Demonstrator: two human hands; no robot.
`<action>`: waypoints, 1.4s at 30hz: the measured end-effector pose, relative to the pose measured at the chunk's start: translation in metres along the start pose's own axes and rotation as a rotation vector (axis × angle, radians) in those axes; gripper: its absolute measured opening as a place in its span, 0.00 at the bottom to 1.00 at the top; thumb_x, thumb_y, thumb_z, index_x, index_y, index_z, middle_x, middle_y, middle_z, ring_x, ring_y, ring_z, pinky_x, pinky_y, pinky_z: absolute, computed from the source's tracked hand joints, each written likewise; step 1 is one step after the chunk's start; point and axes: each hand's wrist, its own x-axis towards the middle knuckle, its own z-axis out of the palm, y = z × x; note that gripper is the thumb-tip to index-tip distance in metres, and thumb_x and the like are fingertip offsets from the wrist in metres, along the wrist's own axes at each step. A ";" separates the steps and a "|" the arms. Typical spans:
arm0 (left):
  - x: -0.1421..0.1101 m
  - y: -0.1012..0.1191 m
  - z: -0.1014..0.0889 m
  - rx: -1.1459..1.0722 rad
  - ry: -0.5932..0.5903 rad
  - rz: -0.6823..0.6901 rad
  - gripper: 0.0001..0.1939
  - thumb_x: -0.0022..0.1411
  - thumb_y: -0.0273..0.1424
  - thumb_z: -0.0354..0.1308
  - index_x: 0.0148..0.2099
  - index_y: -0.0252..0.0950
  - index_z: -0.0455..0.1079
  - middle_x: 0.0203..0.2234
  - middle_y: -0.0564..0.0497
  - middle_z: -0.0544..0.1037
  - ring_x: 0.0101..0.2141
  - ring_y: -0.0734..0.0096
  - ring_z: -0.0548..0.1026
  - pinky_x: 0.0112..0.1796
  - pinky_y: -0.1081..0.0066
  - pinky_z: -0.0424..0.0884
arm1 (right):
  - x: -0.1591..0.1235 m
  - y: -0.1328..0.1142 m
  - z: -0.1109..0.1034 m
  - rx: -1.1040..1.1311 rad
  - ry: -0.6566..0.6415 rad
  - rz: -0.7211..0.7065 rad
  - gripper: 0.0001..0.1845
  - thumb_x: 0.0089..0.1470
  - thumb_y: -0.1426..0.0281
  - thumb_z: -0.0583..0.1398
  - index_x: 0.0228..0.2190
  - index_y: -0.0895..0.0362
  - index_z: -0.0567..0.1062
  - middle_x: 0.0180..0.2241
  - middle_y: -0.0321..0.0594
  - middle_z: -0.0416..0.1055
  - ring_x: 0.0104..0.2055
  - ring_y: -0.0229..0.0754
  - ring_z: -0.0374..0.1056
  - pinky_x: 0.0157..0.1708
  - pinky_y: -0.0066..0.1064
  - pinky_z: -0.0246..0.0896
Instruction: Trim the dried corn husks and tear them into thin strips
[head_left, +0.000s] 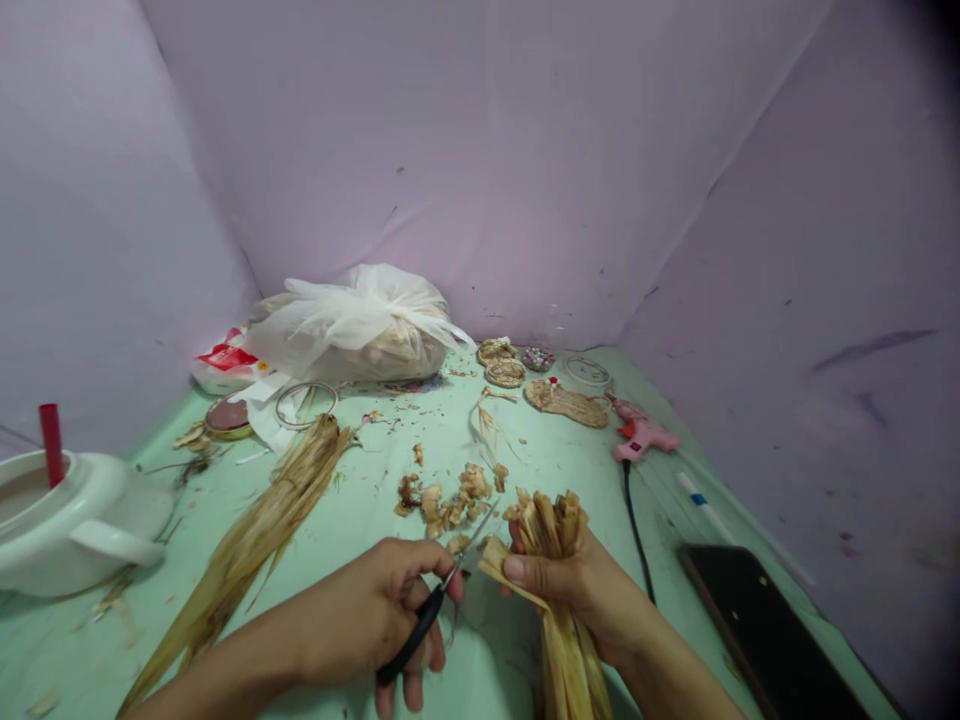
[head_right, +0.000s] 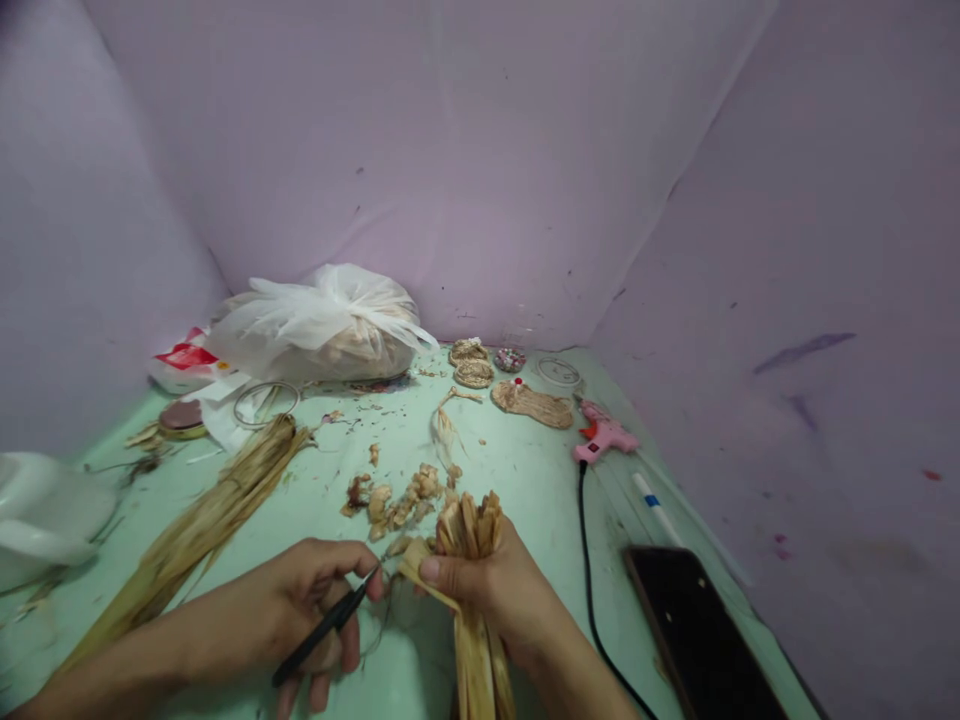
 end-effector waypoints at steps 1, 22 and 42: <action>-0.001 0.002 0.000 0.004 0.020 0.023 0.20 0.37 0.24 0.51 0.38 0.37 0.59 0.25 0.55 0.71 0.20 0.75 0.70 0.17 0.77 0.65 | 0.000 0.000 0.000 -0.014 0.011 0.009 0.16 0.30 0.67 0.70 0.22 0.60 0.71 0.19 0.34 0.68 0.22 0.34 0.62 0.24 0.25 0.55; -0.043 0.021 -0.115 1.144 1.140 -0.177 0.16 0.51 0.32 0.49 0.42 0.41 0.70 0.34 0.45 0.77 0.35 0.56 0.72 0.29 0.69 0.61 | -0.009 -0.013 -0.028 0.322 -0.096 0.137 0.13 0.34 0.69 0.68 0.23 0.55 0.69 0.20 0.32 0.57 0.16 0.28 0.51 0.17 0.23 0.55; -0.022 0.011 -0.086 1.134 1.121 -0.105 0.11 0.45 0.25 0.53 0.34 0.35 0.68 0.27 0.41 0.75 0.32 0.52 0.72 0.28 0.66 0.59 | -0.006 -0.014 -0.018 0.333 -0.152 0.140 0.15 0.36 0.71 0.67 0.22 0.57 0.64 0.19 0.31 0.59 0.15 0.26 0.49 0.15 0.21 0.48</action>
